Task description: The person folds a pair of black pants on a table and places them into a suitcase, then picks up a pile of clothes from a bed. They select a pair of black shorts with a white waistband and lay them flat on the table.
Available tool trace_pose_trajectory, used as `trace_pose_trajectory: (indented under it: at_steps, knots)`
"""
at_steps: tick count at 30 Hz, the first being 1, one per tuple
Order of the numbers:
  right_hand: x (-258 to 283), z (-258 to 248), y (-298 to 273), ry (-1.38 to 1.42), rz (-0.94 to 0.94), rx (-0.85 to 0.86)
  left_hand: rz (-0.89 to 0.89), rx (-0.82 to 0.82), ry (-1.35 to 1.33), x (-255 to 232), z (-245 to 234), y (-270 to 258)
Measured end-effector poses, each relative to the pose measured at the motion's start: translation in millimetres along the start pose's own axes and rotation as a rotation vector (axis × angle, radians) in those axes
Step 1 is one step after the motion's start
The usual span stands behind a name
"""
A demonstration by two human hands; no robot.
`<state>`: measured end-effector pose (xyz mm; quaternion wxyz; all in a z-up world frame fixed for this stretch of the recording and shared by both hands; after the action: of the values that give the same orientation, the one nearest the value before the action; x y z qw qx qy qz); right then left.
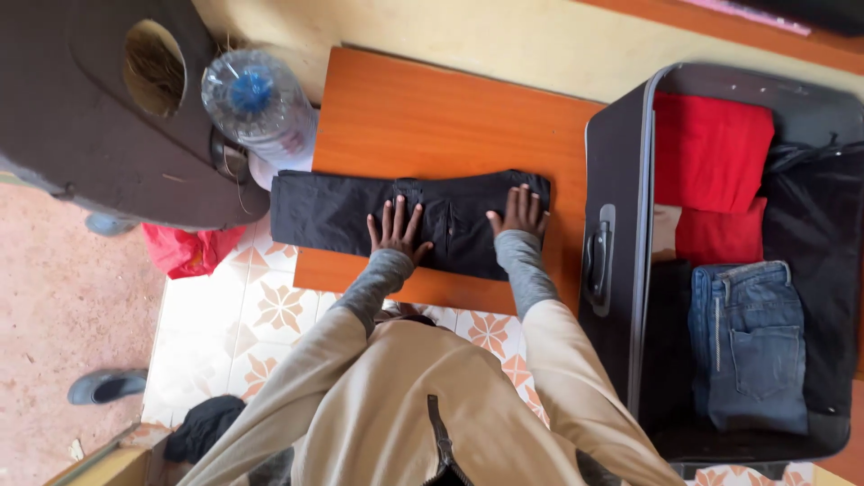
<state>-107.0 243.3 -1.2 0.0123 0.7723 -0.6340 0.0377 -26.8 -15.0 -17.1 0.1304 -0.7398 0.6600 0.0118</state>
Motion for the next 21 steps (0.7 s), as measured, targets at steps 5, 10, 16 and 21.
trace_pose_trajectory:
  at_steps: [5,10,16,21]
  knots:
    - [-5.4,13.1,13.8,0.003,0.125,0.006,0.020,0.056,0.010,0.7,1.5,9.4]
    - [89.2,2.4,6.3,0.050,-0.159,-0.101,0.020,0.101,0.039,2.2,-5.8,5.5]
    - [128.3,4.2,11.8,0.097,-0.129,0.015,0.056,0.130,0.087,4.4,-8.2,5.2]
    - [83.3,10.6,7.2,0.079,-0.043,-0.092,0.076,0.144,0.065,7.0,-9.6,4.1]
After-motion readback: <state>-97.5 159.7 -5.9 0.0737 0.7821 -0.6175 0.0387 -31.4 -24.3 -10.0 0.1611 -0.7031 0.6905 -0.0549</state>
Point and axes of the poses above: each hand's wrist, its own y-axis towards the middle knuckle, its own z-axis out of the palm, x = y × z, the point moved 7 cm from there along y, towards the middle knuckle, and after that the axes turned 9 degrees about -z, right-handed, at the moved point
